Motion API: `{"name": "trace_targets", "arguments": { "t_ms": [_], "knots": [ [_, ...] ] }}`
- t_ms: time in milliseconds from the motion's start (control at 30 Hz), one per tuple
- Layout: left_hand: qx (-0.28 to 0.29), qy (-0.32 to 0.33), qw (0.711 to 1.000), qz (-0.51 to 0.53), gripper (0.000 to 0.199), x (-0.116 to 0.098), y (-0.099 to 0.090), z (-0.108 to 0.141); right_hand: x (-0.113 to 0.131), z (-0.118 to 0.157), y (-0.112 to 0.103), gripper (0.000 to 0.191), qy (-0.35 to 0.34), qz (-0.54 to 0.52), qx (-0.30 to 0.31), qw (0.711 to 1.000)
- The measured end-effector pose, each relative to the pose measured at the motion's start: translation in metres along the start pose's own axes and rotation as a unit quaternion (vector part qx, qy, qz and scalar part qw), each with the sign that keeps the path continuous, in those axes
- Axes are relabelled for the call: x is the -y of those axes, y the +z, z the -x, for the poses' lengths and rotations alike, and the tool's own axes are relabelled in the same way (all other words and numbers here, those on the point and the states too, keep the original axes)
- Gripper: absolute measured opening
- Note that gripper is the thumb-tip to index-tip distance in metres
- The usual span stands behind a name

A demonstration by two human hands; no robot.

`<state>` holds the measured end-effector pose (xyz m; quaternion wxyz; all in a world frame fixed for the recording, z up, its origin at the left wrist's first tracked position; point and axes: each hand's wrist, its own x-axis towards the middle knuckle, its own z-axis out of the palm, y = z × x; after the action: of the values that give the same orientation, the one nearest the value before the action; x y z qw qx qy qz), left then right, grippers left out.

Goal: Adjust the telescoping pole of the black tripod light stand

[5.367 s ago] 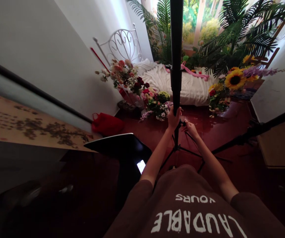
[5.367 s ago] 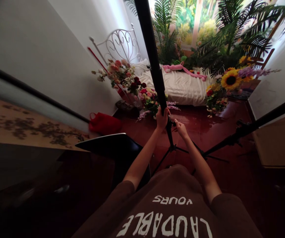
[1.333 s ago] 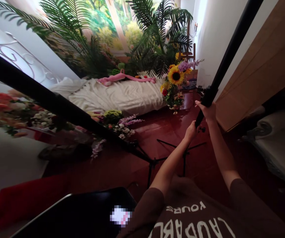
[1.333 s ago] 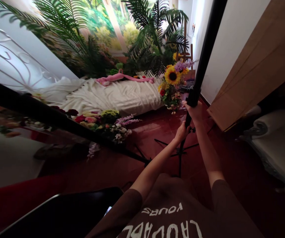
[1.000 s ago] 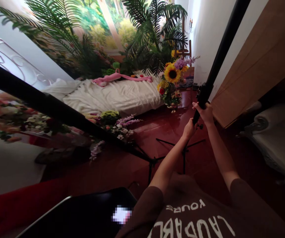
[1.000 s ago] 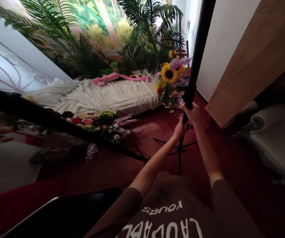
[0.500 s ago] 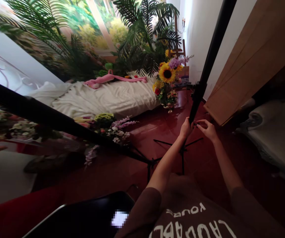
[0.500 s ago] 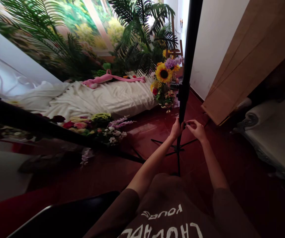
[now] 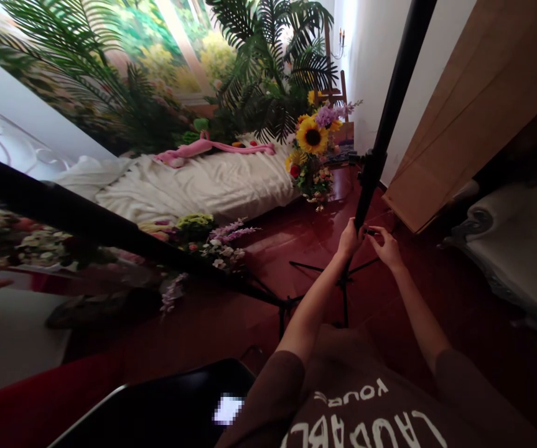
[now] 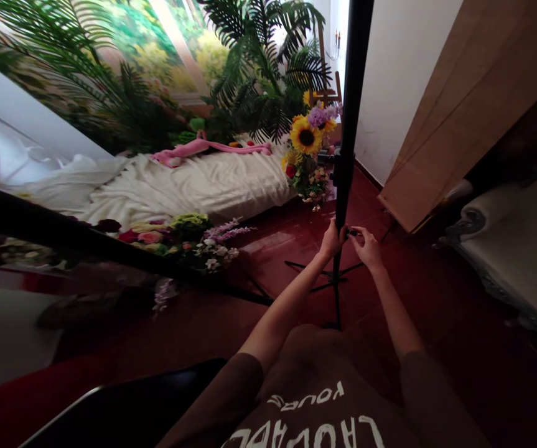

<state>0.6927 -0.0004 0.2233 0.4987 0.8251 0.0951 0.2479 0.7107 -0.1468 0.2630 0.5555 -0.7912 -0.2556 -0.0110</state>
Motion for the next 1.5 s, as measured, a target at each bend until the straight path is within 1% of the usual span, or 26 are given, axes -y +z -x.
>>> {"name": "trace_targets", "arguments": {
  "t_ms": [133, 267, 333, 433, 567, 700, 800, 867, 933, 1000, 1067, 1133, 1300, 1367, 1400, 1433, 1467, 1500],
  "knots": [
    [0.006, -0.003, 1.0, 0.008, 0.026, 0.0, -0.001, 0.001, -0.001, -0.005, 0.001, 0.027, 0.002, 0.007, -0.005, 1.0],
    [0.008, 0.002, 1.0, 0.022, 0.027, 0.002, 0.0, 0.001, -0.007, -0.012, 0.009, 0.029, 0.038, -0.01, -0.032, 0.999],
    [0.007, 0.007, 1.0, 0.025, 0.027, 0.003, 0.001, 0.001, -0.012, -0.016, 0.014, 0.033, 0.06, -0.056, -0.037, 0.996],
    [0.006, 0.012, 1.0, 0.02, 0.028, 0.005, 0.001, 0.001, -0.018, -0.023, 0.02, 0.037, 0.102, -0.142, -0.026, 0.984],
    [0.002, 0.012, 1.0, 0.013, 0.028, 0.006, 0.002, 0.001, -0.018, -0.029, 0.018, 0.033, 0.19, -0.198, -0.012, 0.962],
    [0.003, 0.005, 1.0, 0.017, 0.029, 0.004, 0.002, 0.001, -0.013, -0.034, 0.013, 0.022, 0.276, -0.241, 0.007, 0.93],
    [0.004, 0.004, 1.0, 0.015, 0.029, 0.002, 0.001, 0.001, -0.012, -0.038, 0.013, 0.015, 0.325, -0.292, 0.015, 0.899],
    [0.002, 0.009, 1.0, 0.014, 0.028, 0.002, 0.001, 0.001, -0.014, -0.04, 0.014, 0.012, 0.357, -0.34, 0.018, 0.87],
    [0.0, 0.015, 1.0, 0.011, 0.028, 0.003, 0.001, 0.002, -0.017, -0.042, 0.016, 0.011, 0.39, -0.388, 0.018, 0.835],
    [-0.001, 0.016, 1.0, 0.01, 0.028, 0.004, 0.001, 0.002, -0.019, -0.043, 0.018, 0.013, 0.415, -0.435, 0.014, 0.799],
    [0.0, 0.012, 1.0, 0.011, 0.028, 0.005, 0.0, 0.003, -0.02, -0.042, 0.019, 0.014, 0.43, -0.47, 0.013, 0.771],
    [0.001, 0.008, 1.0, 0.013, 0.028, 0.004, 0.0, 0.002, -0.018, -0.042, 0.02, 0.016, 0.44, -0.487, 0.01, 0.755],
    [-0.003, 0.002, 0.999, 0.048, 0.034, 0.0, -0.001, 0.006, -0.009, -0.04, 0.02, 0.018, 0.446, -0.509, 0.005, 0.736],
    [-0.009, -0.001, 0.997, 0.073, 0.039, 0.007, -0.005, 0.017, -0.006, -0.038, 0.021, 0.015, 0.441, -0.519, 0.004, 0.732],
    [-0.008, -0.01, 0.997, 0.08, 0.039, 0.013, -0.009, 0.026, -0.006, -0.036, 0.021, 0.015, 0.438, -0.528, 0.0, 0.728],
    [-0.002, -0.027, 0.996, 0.082, 0.037, 0.022, -0.014, 0.037, -0.005, -0.033, 0.022, 0.014, 0.436, -0.541, -0.006, 0.719],
    [0.005, -0.056, 0.995, 0.08, 0.034, 0.033, -0.022, 0.052, -0.005, -0.029, 0.024, 0.013, 0.436, -0.56, -0.014, 0.704],
    [0.028, -0.092, 0.993, 0.064, 0.03, 0.046, -0.031, 0.07, -0.006, -0.024, 0.025, 0.012, 0.44, -0.58, -0.026, 0.685]
  ]
}}
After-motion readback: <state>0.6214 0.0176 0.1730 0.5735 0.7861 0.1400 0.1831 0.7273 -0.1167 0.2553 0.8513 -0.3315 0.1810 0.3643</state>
